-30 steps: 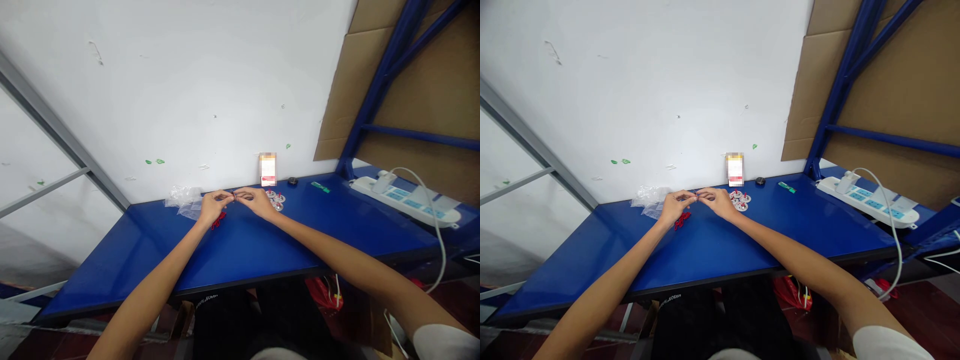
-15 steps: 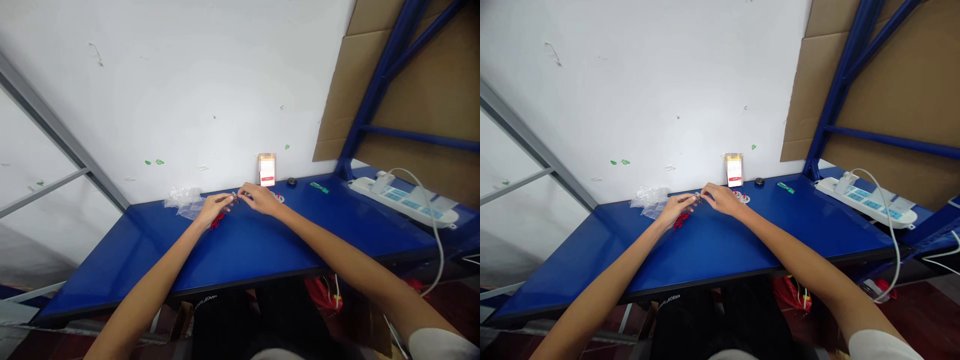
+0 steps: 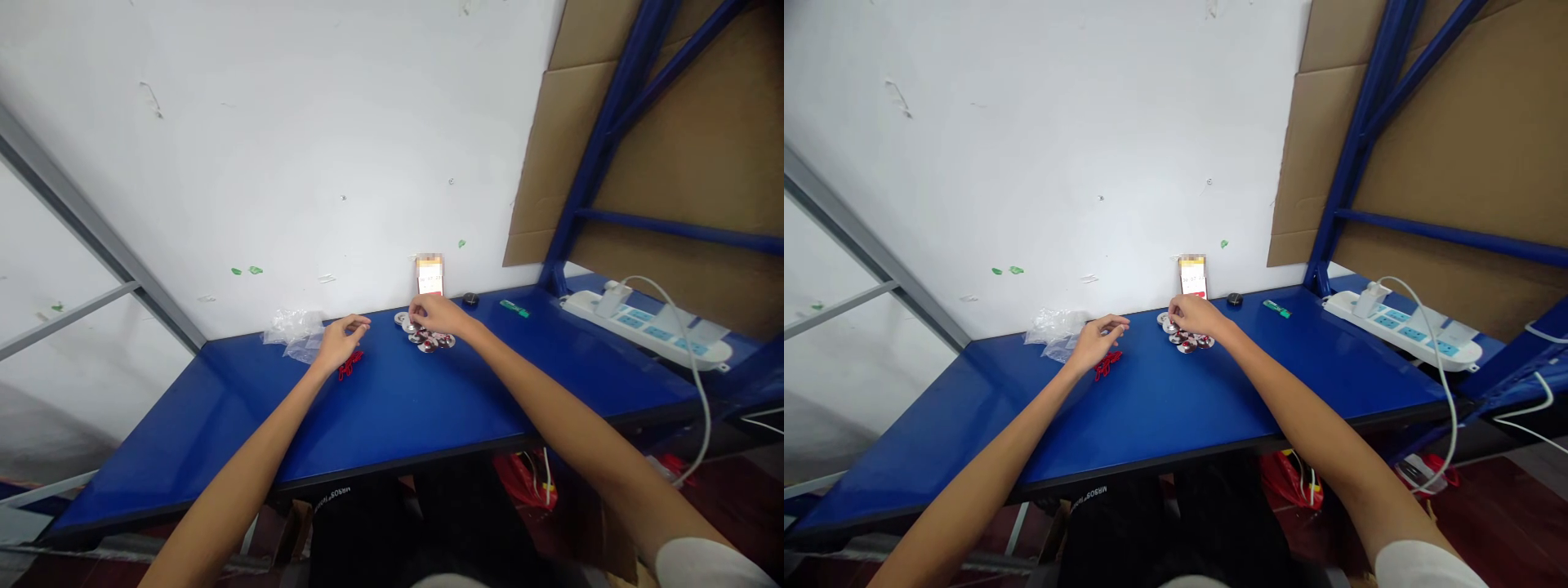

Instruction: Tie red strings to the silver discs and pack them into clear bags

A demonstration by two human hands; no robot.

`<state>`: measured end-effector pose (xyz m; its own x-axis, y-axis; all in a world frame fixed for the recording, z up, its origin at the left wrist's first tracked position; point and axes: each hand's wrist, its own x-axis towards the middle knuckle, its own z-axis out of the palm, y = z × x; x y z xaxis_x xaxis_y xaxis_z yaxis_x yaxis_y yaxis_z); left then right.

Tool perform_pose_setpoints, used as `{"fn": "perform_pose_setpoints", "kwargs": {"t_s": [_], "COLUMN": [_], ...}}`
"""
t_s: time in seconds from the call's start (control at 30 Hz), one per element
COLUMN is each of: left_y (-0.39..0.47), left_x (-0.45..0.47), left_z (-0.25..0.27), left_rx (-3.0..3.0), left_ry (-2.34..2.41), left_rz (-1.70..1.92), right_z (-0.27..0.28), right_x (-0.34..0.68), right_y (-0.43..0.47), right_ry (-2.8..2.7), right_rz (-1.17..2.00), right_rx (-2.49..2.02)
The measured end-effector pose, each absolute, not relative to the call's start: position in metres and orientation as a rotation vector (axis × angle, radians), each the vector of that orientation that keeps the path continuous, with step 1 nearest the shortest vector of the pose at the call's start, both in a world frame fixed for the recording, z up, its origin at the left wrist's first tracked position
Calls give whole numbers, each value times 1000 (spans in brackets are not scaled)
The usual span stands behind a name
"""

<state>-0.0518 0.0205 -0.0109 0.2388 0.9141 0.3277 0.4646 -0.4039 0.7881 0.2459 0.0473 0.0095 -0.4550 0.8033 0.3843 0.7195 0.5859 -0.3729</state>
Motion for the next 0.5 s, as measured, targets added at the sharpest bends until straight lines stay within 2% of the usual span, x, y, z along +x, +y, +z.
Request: {"fn": "perform_pose_setpoints", "kwargs": {"t_s": [0.33, 0.5], "left_y": [22, 22], "left_x": [-52, -53], "left_z": [-15, -15], "left_rx": [2072, 2125], "left_ry": [1277, 1301], "left_rz": [998, 1018], "right_z": [-6, -8], "right_x": [231, 231], "right_y": [46, 47], "right_ry": [-2353, -2267], "right_rz": [69, -108], "right_rx": [-1233, -1234]}}
